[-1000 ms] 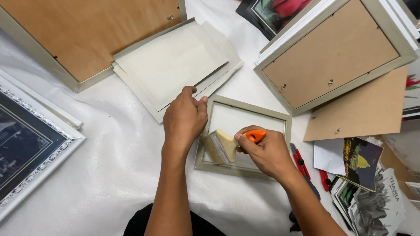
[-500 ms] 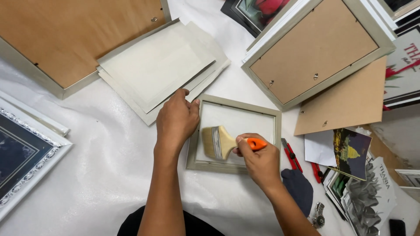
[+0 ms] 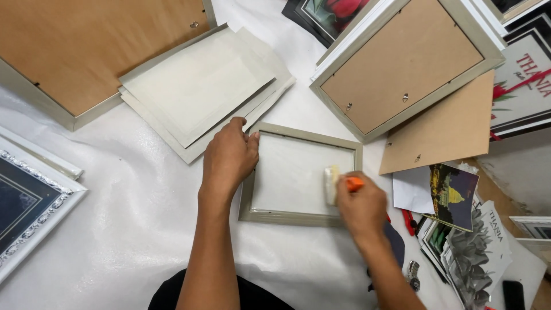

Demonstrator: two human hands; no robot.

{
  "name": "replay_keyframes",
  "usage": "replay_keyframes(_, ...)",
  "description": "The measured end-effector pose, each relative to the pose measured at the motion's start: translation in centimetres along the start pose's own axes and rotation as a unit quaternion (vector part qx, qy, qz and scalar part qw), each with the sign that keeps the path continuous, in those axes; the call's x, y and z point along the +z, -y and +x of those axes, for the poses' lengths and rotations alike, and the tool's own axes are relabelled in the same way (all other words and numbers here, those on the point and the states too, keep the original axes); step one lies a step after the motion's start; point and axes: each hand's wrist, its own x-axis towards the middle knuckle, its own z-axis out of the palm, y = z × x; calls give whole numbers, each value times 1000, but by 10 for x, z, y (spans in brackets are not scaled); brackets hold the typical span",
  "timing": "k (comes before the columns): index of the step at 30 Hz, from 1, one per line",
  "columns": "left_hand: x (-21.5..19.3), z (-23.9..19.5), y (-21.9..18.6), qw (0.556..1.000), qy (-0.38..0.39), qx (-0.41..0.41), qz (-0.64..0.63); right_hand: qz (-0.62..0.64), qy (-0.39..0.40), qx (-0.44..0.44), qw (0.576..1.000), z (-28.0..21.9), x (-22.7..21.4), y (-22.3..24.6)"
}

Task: Cleaning a picture frame glass and assembling the frame with a backing board

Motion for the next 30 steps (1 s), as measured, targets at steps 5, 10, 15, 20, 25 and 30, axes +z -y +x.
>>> replay_keyframes(5,0,5,8,1000,1,4,9,226,67,-31,971,-17,3,92)
replay_keyframes(10,1,7,9,1000,-2,-4,16,276,91,88,953,13,2,44)
replay_keyframes(15,-4,2,5,1000,-6,-6,-10,-69,-60,7,996,43,-22,-30)
replay_keyframes(20,-2,0,-1,1000,0,-6,-6,-34,-27,-33,999,36,18,-1)
replay_keyframes(25,2,4,2,1000,3,-4,3,111,-1,-109,988,11,26,88)
replay_keyframes(30,3,6,6,1000,5,-9,9,388,110,88,911,18,9,106)
